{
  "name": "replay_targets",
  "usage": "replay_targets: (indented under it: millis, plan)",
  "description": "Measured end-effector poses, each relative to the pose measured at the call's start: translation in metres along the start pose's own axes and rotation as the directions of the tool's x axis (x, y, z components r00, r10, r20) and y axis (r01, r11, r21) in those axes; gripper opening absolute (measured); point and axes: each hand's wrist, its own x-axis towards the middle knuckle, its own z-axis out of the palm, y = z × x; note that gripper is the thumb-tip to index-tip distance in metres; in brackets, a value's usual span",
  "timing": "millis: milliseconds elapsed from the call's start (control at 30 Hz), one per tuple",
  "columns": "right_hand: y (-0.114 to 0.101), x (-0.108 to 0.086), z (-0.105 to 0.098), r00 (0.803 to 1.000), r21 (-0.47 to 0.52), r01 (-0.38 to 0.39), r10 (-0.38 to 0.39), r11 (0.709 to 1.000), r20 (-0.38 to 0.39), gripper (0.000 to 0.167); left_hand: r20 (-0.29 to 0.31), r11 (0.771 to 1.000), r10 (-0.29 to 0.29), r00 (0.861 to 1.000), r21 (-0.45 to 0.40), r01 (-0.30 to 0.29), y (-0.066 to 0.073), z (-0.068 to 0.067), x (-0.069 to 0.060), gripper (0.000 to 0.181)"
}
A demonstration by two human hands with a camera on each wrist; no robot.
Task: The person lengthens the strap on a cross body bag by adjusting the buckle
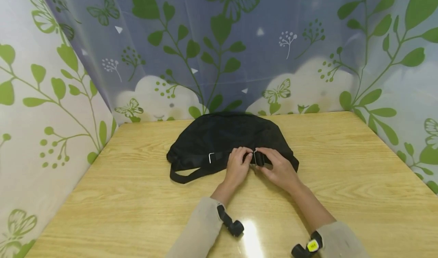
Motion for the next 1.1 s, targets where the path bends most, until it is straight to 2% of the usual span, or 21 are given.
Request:
replay_targets:
  millis: [133, 200, 300, 433, 567, 667, 833, 933, 1100]
  plan:
    - [-0.0005, 0.0001, 0.0009, 1.0, -0.04, -0.002, 0.001, 0.999, -0.028, 0.066, -0.029, 0.994, -0.082, 0.996, 0.064, 0.083, 0.0001, -0.0001, 0.0001, 0.01]
    - [-0.0008, 0.0002, 0.0008, 0.999, -0.047, -0.009, 0.008, 0.999, -0.037, 0.067, -0.033, 0.991, -0.101, 0.994, 0.083, 0.104, -0.0002, 0.0004, 0.0004, 0.009]
    - [-0.0008, 0.0, 0.0005, 0.999, -0.033, -0.016, 0.014, 0.999, -0.042, 0.067, -0.008, 0.994, -0.086, 0.996, 0.069, 0.086, -0.0009, 0.001, 0.0008, 0.01]
    - [0.0003, -0.0007, 0.0006, 1.0, -0.008, -0.005, 0.005, 1.0, -0.023, 0.068, 0.04, 0.999, -0.033, 0.999, -0.002, 0.033, -0.0013, 0.0017, 0.0011, 0.012]
    - [0.0008, -0.0009, 0.0004, 1.0, -0.007, 0.005, -0.005, 1.0, -0.009, 0.067, 0.04, 0.999, 0.002, 0.999, -0.033, 0.0, -0.0011, 0.0021, 0.001, 0.013]
    - [0.0001, -0.0004, -0.0002, 1.0, -0.021, -0.002, 0.002, 1.0, -0.018, 0.066, 0.003, 1.0, -0.003, 1.0, -0.005, 0.003, -0.0007, 0.002, 0.0009, 0.011]
    - [-0.0009, 0.0003, -0.0002, 0.999, -0.044, -0.02, 0.018, 0.999, -0.046, 0.065, -0.046, 0.994, -0.062, 0.997, 0.083, 0.066, -0.001, 0.002, 0.0005, 0.008]
    - [-0.0011, 0.0007, -0.0003, 0.998, -0.043, -0.028, 0.025, 0.999, -0.051, 0.066, -0.039, 0.993, -0.068, 0.997, 0.093, 0.071, -0.0012, 0.0023, 0.0008, 0.008]
    - [-0.0022, -0.0001, -0.0009, 0.999, -0.021, -0.04, 0.04, 0.999, -0.029, 0.066, 0.005, 0.999, -0.031, 1.0, 0.022, 0.031, -0.0004, 0.0019, 0.001, 0.01]
